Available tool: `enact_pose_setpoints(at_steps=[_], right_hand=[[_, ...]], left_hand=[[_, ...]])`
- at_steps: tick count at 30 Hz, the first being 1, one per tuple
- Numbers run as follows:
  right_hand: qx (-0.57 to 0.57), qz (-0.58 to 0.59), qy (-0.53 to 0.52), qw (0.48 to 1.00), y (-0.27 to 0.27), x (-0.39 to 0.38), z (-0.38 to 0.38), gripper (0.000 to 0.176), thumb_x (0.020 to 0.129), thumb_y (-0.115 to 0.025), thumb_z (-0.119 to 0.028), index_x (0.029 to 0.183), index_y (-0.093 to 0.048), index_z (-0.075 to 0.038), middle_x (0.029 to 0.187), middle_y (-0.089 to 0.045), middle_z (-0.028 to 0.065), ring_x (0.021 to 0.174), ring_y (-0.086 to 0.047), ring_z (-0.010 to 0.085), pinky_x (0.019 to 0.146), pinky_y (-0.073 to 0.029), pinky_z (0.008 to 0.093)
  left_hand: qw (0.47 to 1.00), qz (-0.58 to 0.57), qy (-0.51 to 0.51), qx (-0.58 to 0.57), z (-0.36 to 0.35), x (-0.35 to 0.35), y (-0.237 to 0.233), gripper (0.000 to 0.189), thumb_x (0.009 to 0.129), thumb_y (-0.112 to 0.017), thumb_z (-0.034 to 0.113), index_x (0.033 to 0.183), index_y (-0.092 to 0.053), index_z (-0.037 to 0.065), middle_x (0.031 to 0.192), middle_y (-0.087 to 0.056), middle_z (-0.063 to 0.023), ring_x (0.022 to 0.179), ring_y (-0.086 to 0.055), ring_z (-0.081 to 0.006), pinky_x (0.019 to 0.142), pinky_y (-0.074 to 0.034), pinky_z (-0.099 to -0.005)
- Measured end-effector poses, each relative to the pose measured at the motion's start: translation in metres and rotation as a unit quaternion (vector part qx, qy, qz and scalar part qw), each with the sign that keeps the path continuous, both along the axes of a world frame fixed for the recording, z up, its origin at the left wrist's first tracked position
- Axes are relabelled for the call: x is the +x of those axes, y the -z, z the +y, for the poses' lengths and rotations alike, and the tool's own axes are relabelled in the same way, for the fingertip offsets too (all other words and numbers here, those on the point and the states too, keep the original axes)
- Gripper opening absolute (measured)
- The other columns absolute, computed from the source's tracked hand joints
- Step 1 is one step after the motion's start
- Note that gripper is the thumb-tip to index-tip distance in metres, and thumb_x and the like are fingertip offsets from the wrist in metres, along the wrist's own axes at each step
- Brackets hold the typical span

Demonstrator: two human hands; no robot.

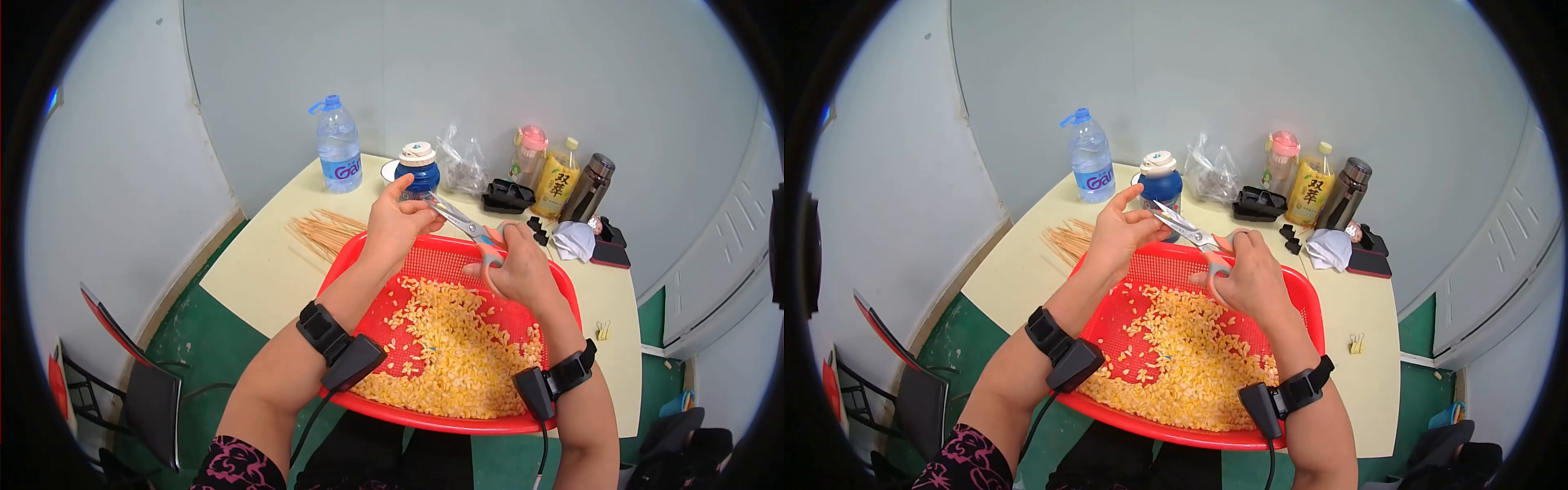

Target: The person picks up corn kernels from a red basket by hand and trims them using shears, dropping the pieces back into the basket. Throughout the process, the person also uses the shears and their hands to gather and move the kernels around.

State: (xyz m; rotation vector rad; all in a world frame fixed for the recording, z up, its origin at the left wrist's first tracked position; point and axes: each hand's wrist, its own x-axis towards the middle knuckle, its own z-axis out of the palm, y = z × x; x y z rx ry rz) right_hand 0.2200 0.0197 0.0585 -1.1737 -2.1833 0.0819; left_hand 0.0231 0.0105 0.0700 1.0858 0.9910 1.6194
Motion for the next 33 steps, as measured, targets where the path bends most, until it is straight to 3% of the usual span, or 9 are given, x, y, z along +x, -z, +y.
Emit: enact_pose_setpoints(at_steps=[9,17,24,27,33], right_hand=[[-0.016,-0.004,0.007,1.000,-0.001,-0.002,-0.004,0.068,0.058,-0.078,-0.051,0.087,-0.050,0.004,0.086,-0.052,0.0166,0.080,-0.057,0.0314,0.068,-0.047,0.0385],[0.012,-0.023,0.020,0.999,-0.004,-0.001,-0.004,0.066,0.057,-0.078,-0.052,0.083,-0.054,0.003,0.083,-0.054,0.0137,0.078,-0.059,0.0302,0.065,-0.048,0.0384],[0.036,-0.024,0.025,0.999,-0.006,0.000,-0.004,0.062,0.055,-0.079,-0.051,0.078,-0.055,0.002,0.079,-0.056,0.0117,0.073,-0.060,0.0292,0.061,-0.048,0.0377],[0.039,-0.031,0.035,0.998,-0.009,0.001,-0.005,0.060,0.055,-0.079,-0.049,0.077,-0.056,0.002,0.078,-0.056,0.0112,0.071,-0.060,0.0291,0.060,-0.048,0.0378],[0.067,-0.002,0.029,0.997,-0.007,0.005,-0.003,0.055,0.054,-0.082,-0.041,0.070,-0.053,0.003,0.073,-0.054,0.0112,0.066,-0.057,0.0316,0.057,-0.044,0.0381]], left_hand=[[1.000,-0.013,0.019,0.020,0.001,0.001,0.004,0.056,0.079,-0.055,-0.008,0.128,-0.028,-0.003,0.092,-0.063,-0.0147,0.086,-0.063,-0.0208,0.077,-0.054,-0.0313],[1.000,-0.022,0.004,-0.004,0.000,0.002,0.002,0.060,0.078,-0.055,-0.010,0.130,-0.025,-0.005,0.094,-0.061,-0.0187,0.086,-0.063,-0.0234,0.075,-0.056,-0.0316],[0.999,-0.041,0.003,-0.018,-0.002,0.002,-0.001,0.063,0.077,-0.055,-0.011,0.131,-0.023,-0.005,0.096,-0.058,-0.0216,0.088,-0.063,-0.0264,0.075,-0.057,-0.0322],[1.000,-0.020,0.002,-0.022,-0.001,0.001,0.001,0.059,0.079,-0.057,-0.008,0.130,-0.027,-0.001,0.096,-0.061,-0.0170,0.087,-0.064,-0.0233,0.074,-0.055,-0.0301],[1.000,0.003,0.018,0.001,-0.001,0.002,0.005,0.058,0.079,-0.057,-0.007,0.130,-0.028,-0.001,0.096,-0.061,-0.0164,0.089,-0.063,-0.0216,0.075,-0.053,-0.0290]])
